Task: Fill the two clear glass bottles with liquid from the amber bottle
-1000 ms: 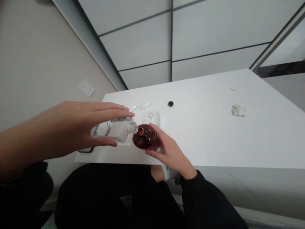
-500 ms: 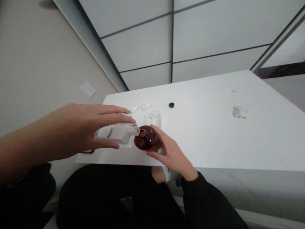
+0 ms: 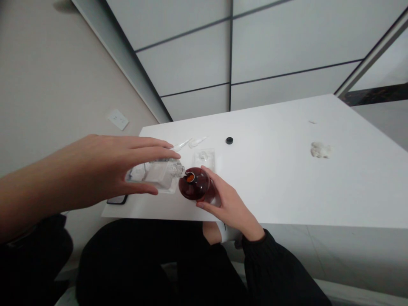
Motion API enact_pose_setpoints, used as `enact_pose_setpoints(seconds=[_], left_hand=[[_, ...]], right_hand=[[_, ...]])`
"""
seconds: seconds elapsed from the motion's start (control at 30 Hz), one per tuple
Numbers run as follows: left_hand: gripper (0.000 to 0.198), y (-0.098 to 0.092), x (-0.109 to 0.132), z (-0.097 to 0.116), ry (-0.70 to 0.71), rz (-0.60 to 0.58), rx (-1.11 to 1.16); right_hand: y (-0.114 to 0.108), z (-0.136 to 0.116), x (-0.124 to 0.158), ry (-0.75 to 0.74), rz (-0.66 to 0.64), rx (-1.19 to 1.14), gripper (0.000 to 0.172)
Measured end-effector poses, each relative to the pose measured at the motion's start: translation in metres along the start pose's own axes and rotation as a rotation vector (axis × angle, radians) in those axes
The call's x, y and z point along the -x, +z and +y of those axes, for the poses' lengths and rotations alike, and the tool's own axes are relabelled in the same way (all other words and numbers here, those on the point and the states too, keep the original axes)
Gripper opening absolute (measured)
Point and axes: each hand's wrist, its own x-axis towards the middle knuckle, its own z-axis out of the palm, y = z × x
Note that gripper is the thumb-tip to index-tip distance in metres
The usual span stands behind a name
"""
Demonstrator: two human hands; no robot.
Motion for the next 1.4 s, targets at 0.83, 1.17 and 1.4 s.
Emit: enact_pose_setpoints(seconds=[0.83, 1.17, 1.4], left_hand=[[0.041, -0.013, -0.011, 0.022, -0.201, -0.13, -0.141], [0.067, -0.002, -0.013, 0.012, -0.155, -0.07, -0.198], [0.069, -0.004, -0.015, 0.015, -0.163, -0.092, -0.224]], right_hand=[[-0.001, -0.002, 0.0, -0.011, 0.001, 0.003, 0.085], [0.001, 0.002, 0.001, 0.012, -0.002, 0.011, 0.087], [0.002, 0.005, 0.003, 0.016, 0.002, 0.0, 0.087]])
